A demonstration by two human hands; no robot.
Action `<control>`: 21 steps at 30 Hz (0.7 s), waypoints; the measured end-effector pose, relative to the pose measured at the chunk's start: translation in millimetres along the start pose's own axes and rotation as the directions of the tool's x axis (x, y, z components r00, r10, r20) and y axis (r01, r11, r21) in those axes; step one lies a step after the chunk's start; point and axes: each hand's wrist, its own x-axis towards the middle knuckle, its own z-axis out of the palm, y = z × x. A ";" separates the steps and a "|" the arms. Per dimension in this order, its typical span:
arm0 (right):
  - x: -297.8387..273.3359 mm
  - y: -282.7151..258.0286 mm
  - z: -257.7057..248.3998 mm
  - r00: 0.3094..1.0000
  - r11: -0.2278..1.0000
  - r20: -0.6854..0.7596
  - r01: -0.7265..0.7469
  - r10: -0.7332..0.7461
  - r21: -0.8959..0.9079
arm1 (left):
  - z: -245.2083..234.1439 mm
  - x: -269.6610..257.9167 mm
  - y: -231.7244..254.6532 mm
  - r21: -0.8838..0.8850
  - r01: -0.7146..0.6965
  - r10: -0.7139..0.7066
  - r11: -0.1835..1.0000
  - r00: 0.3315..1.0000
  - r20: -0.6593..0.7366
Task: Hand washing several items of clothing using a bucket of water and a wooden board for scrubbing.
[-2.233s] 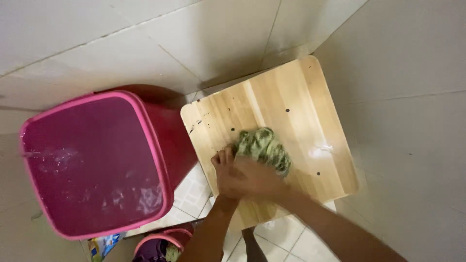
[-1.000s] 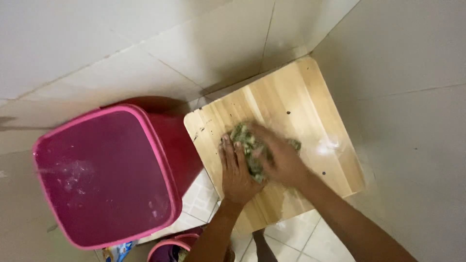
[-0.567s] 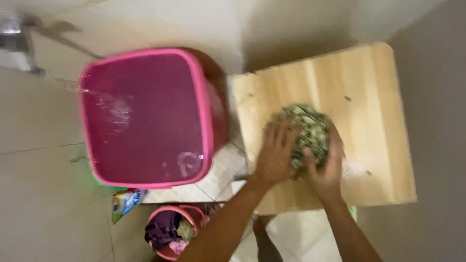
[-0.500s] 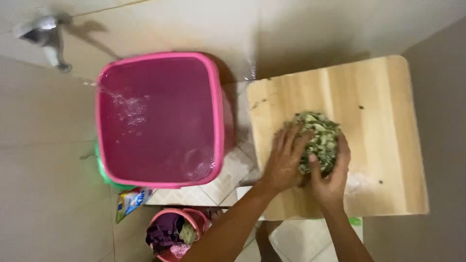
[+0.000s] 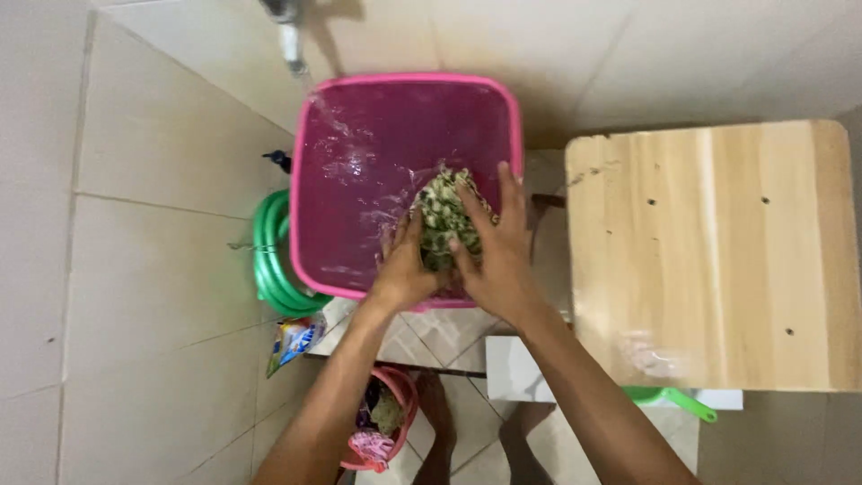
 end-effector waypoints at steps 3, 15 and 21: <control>31.9 -11.3 41.1 0.907 0.949 0.316 -0.210 0.279 -0.234 | 12.9 21.0 -65.2 -0.236 -0.055 0.001 0.970 0.975 -0.221; 3.1 57.2 110.3 0.765 0.837 0.347 -0.528 0.542 -0.143 | -11.5 26.2 -112.2 -0.535 0.306 -0.430 0.788 0.895 -0.121; 40.6 -64.4 -10.2 0.892 0.884 0.202 -0.437 0.404 0.164 | -117.5 -30.9 -87.8 -0.712 -0.018 -0.233 0.702 0.939 -0.253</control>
